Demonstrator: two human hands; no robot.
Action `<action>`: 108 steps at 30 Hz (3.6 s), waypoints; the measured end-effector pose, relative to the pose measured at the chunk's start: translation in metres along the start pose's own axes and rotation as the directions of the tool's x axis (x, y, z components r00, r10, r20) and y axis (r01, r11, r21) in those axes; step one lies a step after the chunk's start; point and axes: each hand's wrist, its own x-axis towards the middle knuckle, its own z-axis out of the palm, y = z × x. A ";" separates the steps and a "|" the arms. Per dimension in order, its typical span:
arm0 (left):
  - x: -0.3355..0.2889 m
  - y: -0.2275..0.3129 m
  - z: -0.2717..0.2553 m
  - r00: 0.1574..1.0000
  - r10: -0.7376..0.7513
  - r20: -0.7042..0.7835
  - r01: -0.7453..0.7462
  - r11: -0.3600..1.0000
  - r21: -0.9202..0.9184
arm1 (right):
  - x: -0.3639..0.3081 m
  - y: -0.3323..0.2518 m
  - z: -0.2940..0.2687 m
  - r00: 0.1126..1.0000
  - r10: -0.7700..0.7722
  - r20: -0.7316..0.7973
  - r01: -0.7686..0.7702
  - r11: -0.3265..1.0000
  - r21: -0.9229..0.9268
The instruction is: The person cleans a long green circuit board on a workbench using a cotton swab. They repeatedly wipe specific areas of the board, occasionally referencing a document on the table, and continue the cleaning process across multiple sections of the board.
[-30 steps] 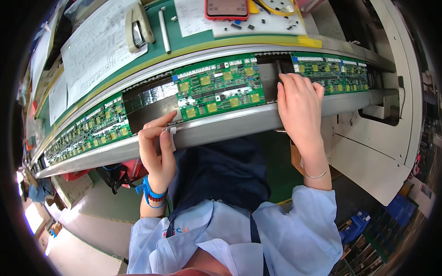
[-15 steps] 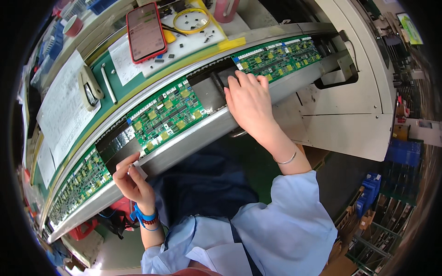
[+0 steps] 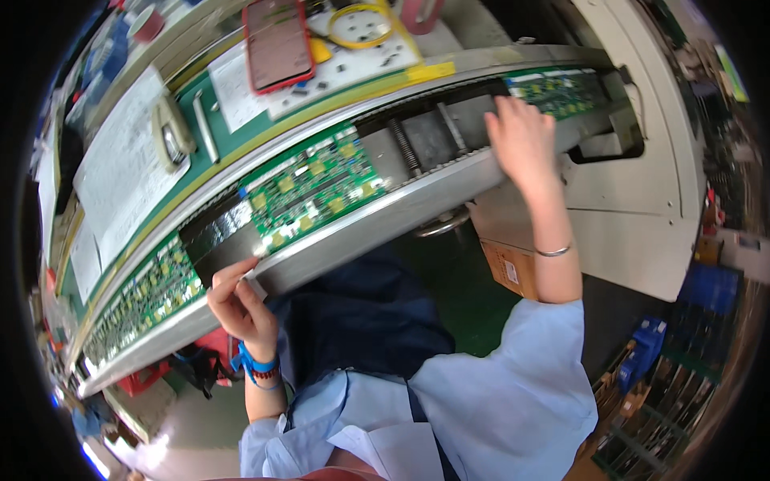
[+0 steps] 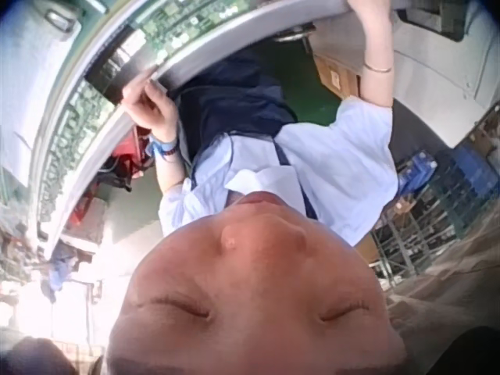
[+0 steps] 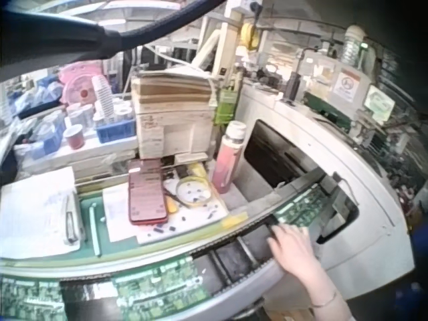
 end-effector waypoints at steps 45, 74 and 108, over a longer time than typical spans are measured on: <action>0.000 -0.007 -0.010 0.988 0.141 0.059 -0.148 0.978 0.148 | -0.006 -0.143 -0.043 0.920 -0.391 -0.022 0.318 0.713 0.625; 0.008 -0.004 0.000 0.999 -0.034 -0.041 0.044 0.969 0.245 | 0.003 -0.167 -0.048 0.911 -0.378 -0.163 0.396 0.694 0.602; 0.131 -0.045 -0.108 0.989 0.130 0.076 -0.151 0.863 0.482 | 0.000 -0.146 -0.055 0.967 -0.164 -0.197 0.256 0.656 0.710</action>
